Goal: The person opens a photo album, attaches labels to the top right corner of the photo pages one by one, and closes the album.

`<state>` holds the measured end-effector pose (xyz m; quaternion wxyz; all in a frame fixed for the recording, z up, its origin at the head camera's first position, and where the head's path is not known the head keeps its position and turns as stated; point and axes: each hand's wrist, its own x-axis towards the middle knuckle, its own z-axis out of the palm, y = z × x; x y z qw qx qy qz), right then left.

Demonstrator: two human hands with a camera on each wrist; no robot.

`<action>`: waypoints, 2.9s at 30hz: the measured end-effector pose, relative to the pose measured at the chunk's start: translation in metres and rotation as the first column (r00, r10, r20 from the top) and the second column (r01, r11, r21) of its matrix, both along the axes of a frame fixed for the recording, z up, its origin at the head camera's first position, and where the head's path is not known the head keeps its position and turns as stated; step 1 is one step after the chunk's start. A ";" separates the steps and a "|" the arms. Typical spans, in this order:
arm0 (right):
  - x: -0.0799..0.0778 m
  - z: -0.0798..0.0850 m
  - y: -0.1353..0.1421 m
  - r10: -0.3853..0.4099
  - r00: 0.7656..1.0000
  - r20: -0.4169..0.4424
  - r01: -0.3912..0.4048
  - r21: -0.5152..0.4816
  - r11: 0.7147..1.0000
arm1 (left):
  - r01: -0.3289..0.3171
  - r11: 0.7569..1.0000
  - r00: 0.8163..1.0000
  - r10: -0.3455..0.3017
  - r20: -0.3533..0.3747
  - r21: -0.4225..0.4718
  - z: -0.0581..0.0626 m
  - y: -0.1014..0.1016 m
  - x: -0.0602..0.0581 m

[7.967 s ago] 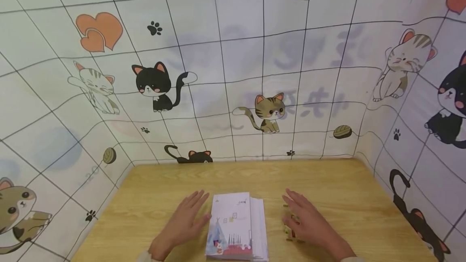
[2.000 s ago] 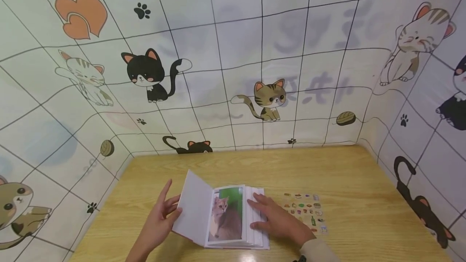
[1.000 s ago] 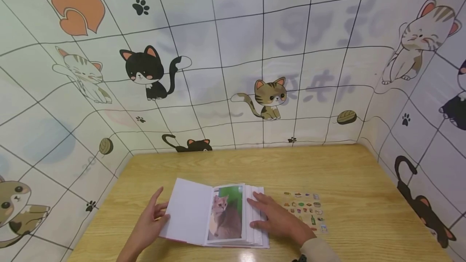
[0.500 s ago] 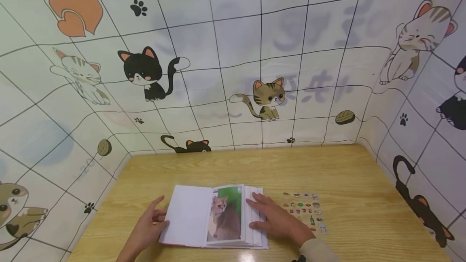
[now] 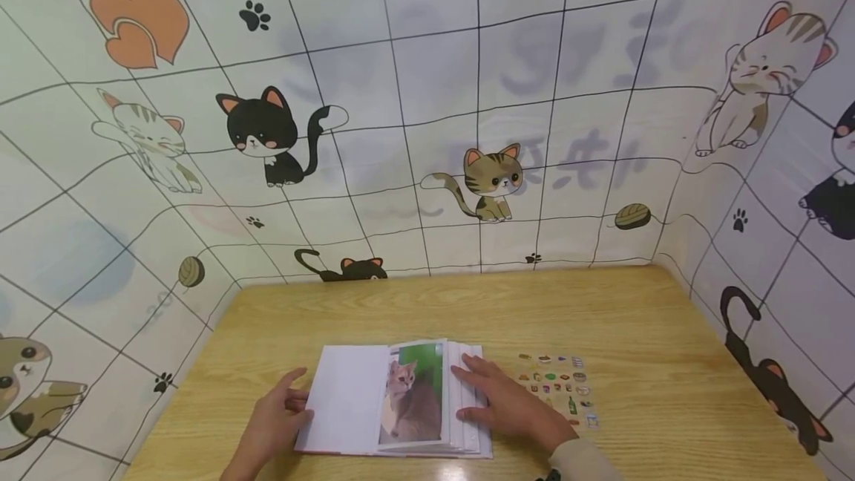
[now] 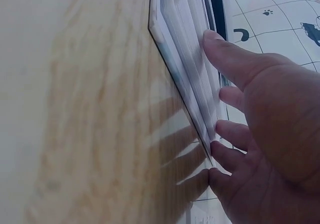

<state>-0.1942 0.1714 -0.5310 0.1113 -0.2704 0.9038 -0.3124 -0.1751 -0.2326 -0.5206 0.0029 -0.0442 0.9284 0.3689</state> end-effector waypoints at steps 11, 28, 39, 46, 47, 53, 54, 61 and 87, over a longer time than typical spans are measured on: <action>0.000 -0.003 0.000 -0.019 1.000 0.009 0.019 0.006 1.000 | 0.016 0.994 1.000 -0.015 0.007 -0.111 0.004 0.008 0.002; 0.002 -0.005 0.002 -0.015 1.000 -0.013 0.015 -0.017 1.000 | 0.049 0.990 0.998 -0.045 0.032 -0.134 0.000 0.007 0.000; 0.000 0.000 0.021 -0.081 0.994 -0.068 0.078 -0.049 0.996 | 0.059 0.986 0.998 -0.060 0.000 -0.158 0.000 0.013 0.004; 0.002 0.004 0.051 -0.144 0.982 -0.119 0.135 -0.078 0.988 | 0.077 0.974 0.994 -0.091 -0.058 -0.213 -0.001 0.021 0.008; 0.002 0.005 0.055 -0.152 0.980 -0.131 0.143 -0.074 0.987 | 0.076 0.974 0.993 -0.093 -0.068 -0.215 -0.001 0.022 0.008; 0.003 0.008 0.076 -0.200 0.970 -0.141 0.189 -0.084 0.978 | 0.099 0.977 0.987 -0.120 -0.104 -0.190 0.000 0.030 0.009; 0.003 0.007 0.079 -0.205 0.970 -0.128 0.194 -0.096 0.976 | 0.106 0.978 0.987 -0.125 -0.098 -0.183 0.001 0.032 0.009; 0.002 0.006 0.098 -0.285 0.956 -0.077 0.276 -0.107 0.955 | 0.207 0.967 0.958 -0.231 -0.168 -0.147 0.008 0.048 0.012; 0.002 -0.002 0.139 -0.369 0.926 -0.077 0.367 -0.042 0.929 | 0.642 0.686 0.620 -0.727 -0.294 -0.343 0.030 0.159 0.022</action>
